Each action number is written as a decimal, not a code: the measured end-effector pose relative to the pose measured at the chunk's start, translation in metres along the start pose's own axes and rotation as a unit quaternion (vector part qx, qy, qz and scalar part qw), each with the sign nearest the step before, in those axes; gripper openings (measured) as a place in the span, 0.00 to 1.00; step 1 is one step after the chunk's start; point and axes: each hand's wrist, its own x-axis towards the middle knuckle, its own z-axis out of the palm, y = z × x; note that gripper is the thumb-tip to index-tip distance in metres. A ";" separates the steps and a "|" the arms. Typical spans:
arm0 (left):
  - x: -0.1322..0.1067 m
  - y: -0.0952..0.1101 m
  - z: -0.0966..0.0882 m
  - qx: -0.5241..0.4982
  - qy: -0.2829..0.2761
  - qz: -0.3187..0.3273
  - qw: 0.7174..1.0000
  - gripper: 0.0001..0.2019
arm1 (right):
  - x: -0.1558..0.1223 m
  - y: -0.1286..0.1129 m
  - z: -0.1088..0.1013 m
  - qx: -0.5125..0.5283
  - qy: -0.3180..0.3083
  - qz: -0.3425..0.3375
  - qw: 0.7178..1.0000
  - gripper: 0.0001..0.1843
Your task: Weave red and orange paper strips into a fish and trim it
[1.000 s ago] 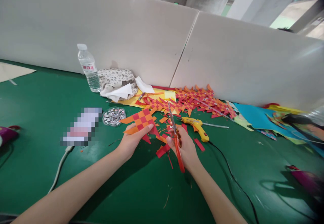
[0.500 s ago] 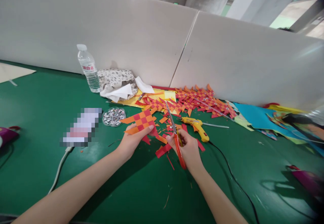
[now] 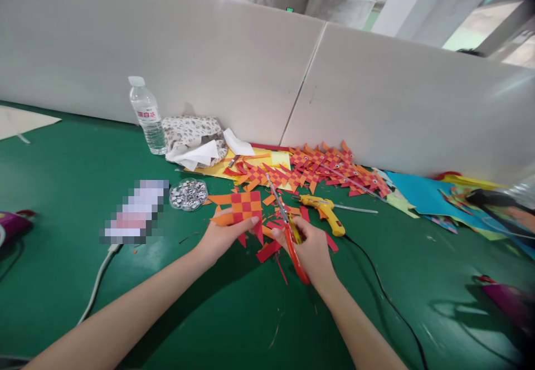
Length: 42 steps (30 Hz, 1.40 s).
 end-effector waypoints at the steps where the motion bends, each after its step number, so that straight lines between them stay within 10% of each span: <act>1: 0.001 0.000 -0.001 0.007 -0.002 0.008 1.000 0.09 | 0.000 0.000 0.000 -0.013 -0.003 -0.001 1.000 0.20; 8: 0.001 0.001 -0.002 0.032 0.029 0.033 0.999 0.07 | 0.001 0.001 0.004 -0.118 0.041 -0.056 0.991 0.23; 16: 0.004 0.012 -0.001 -0.174 0.073 -0.070 0.980 0.15 | -0.002 0.003 0.007 -0.158 0.077 -0.136 0.975 0.33; 23: 0.003 0.013 -0.006 -0.265 0.012 -0.091 0.960 0.08 | -0.003 0.005 0.009 -0.167 0.076 -0.150 0.972 0.35; 29: 0.000 0.012 -0.005 -0.263 -0.070 -0.087 0.958 0.10 | -0.003 0.004 0.008 -0.155 0.062 -0.150 0.974 0.30; 42: 0.004 0.007 -0.005 -0.157 -0.023 -0.073 0.985 0.12 | -0.002 -0.002 0.003 -0.067 0.034 -0.097 0.992 0.21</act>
